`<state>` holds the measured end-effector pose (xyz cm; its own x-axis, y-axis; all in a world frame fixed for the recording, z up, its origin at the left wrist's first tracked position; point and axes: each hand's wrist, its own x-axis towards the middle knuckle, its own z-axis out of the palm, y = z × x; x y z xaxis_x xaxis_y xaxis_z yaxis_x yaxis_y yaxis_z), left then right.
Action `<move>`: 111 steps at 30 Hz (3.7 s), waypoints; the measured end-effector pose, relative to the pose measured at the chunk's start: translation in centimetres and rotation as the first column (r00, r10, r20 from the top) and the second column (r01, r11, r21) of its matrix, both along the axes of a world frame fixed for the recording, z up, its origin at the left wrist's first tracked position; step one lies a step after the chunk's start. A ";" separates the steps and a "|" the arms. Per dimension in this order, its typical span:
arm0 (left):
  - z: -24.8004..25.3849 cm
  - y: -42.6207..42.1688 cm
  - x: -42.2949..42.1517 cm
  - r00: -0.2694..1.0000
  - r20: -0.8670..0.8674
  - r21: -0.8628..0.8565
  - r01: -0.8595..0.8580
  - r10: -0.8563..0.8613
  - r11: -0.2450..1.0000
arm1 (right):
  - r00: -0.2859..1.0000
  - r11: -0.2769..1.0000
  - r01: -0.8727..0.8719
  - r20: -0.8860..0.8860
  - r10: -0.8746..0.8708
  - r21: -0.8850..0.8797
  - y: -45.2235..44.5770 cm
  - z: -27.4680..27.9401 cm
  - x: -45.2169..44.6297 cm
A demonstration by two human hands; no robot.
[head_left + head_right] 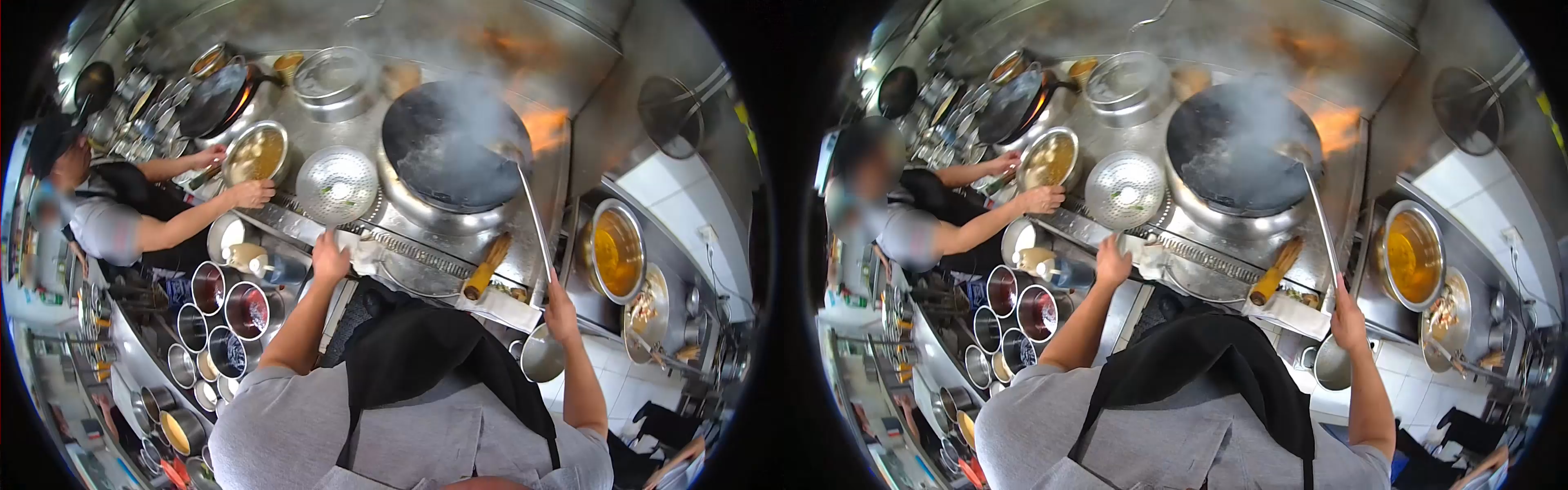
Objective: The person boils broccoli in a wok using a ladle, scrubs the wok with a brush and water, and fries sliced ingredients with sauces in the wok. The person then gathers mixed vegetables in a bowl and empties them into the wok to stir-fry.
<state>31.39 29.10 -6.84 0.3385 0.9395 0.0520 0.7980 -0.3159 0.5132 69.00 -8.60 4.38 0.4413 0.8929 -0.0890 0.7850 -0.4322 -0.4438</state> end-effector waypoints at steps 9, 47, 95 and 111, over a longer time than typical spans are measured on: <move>-4.0 0.8 -9.2 0.651 0.465 -0.884 0.374 0.600 0.279 | 0.947 0.948 0.013 -0.308 0.090 0.318 21.4 -0.5 -2.3; 11.6 5.5 21.4 0.623 0.684 -0.728 0.616 0.381 0.300 | -0.322 0.842 0.539 -0.923 0.210 0.004 25.8 13.6 -1.0; -6.1 2.8 -6.1 0.979 0.120 -0.048 0.171 -0.165 0.984 | -0.480 0.775 0.630 -0.808 0.341 -0.047 20.0 0.3 -15.5; 22.0 16.7 23.6 -0.085 0.992 -0.055 0.360 0.091 0.931 | -0.293 0.594 0.690 -0.910 -0.294 -0.414 6.3 -19.4 -3.7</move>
<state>54.98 45.80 15.15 0.2615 0.9242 0.2783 -0.6582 -0.0401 0.7518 65.34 -2.29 -14.99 0.4282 0.4668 -0.7738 -0.8218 -0.1551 -0.5483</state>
